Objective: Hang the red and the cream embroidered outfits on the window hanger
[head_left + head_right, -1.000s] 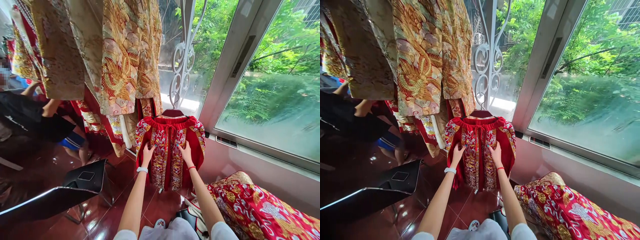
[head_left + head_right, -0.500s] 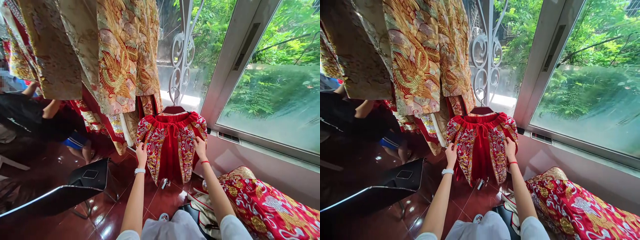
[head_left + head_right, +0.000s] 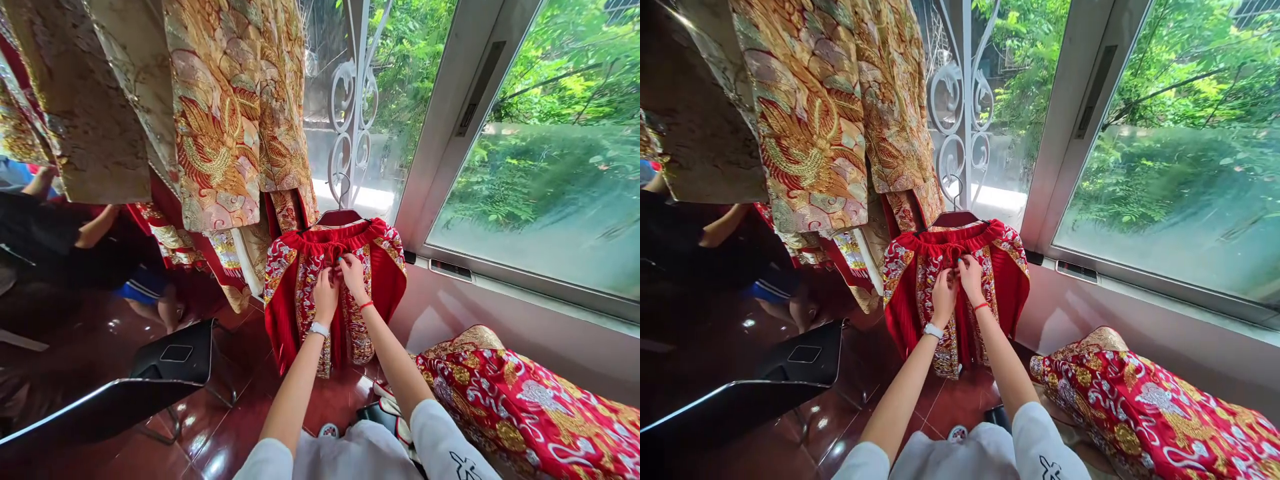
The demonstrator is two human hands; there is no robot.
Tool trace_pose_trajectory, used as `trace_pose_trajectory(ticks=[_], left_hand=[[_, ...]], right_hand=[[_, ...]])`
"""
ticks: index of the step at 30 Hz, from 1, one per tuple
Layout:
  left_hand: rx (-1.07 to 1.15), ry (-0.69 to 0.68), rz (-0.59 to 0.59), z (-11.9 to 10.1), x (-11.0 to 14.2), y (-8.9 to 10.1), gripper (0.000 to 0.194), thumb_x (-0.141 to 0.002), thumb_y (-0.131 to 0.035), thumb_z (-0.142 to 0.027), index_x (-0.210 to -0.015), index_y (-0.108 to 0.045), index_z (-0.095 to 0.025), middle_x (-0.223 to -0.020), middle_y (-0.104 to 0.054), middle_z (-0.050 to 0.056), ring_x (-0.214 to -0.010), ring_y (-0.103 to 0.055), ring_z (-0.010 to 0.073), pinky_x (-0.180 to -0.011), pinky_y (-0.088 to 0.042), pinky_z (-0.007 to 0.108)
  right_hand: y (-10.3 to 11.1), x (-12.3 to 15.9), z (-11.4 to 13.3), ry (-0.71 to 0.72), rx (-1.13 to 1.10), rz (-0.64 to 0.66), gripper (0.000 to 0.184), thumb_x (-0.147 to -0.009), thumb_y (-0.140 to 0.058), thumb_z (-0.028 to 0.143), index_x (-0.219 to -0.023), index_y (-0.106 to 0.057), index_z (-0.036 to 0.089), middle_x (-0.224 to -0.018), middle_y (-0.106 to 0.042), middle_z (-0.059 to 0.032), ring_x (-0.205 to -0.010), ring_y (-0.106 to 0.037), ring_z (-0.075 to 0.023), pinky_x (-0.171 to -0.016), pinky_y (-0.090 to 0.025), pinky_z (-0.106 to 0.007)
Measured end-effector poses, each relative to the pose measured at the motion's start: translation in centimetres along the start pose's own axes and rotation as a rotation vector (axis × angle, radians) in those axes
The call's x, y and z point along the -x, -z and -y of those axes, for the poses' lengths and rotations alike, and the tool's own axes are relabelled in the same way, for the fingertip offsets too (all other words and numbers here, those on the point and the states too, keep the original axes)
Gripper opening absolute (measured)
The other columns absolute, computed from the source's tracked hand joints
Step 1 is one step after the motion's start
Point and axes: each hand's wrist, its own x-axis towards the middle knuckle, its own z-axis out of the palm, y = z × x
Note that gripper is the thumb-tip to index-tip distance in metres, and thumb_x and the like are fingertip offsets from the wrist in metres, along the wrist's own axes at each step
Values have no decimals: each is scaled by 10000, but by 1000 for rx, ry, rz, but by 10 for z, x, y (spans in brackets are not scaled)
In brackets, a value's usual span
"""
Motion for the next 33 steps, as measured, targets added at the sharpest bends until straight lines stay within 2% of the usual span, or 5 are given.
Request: trace_pose_trajectory(ticks=[7,12,17,26,33], left_hand=[[-98,225,6,-12,-24,-13,289,-955,-504,-255,-1211,-598,-160,-1047,-749,146,-909,-720,258,-737,-485,311],[-122,212,-15,-8,-26,-16,317,-969,-507,-320,-1221,-618,-164,-1092,-747,163,-911,-721,267,-719,-476,311],[40,60,-53,14,-19,-22,323,-975,-476,-343,-1181,-639,-157,-1103,-734,160,-954,-702,272,-772,-500,334],[214,-37,12,27,-22,-21,279,-893,-415,-110,-844,-678,-190,-929,-732,92,-889,-675,211,-840,-520,325],[-9,117,71,6,-26,-11,317,-901,-592,-303,-1180,-633,-157,-961,-756,133,-864,-713,265,-736,-491,312]], right_hand=[[-14,-17,2,-58,133,-88,130,-832,-561,313,-753,-573,211,-763,-703,-86,-672,-636,-203,-653,-490,-311],[-19,-19,5,-98,77,-148,107,-792,-595,220,-704,-535,225,-751,-668,-56,-696,-590,-179,-667,-459,-282],[-14,-21,9,-422,-393,37,220,-818,-594,288,-644,-478,218,-558,-525,26,-484,-446,-100,-471,-376,-226],[7,-27,9,-545,-603,300,389,-822,-661,319,-598,-356,228,-502,-294,101,-422,-196,-43,-374,-215,-173],[4,-25,19,-469,-559,272,391,-741,-708,249,-578,-353,229,-492,-287,105,-436,-169,-44,-380,-156,-192]])
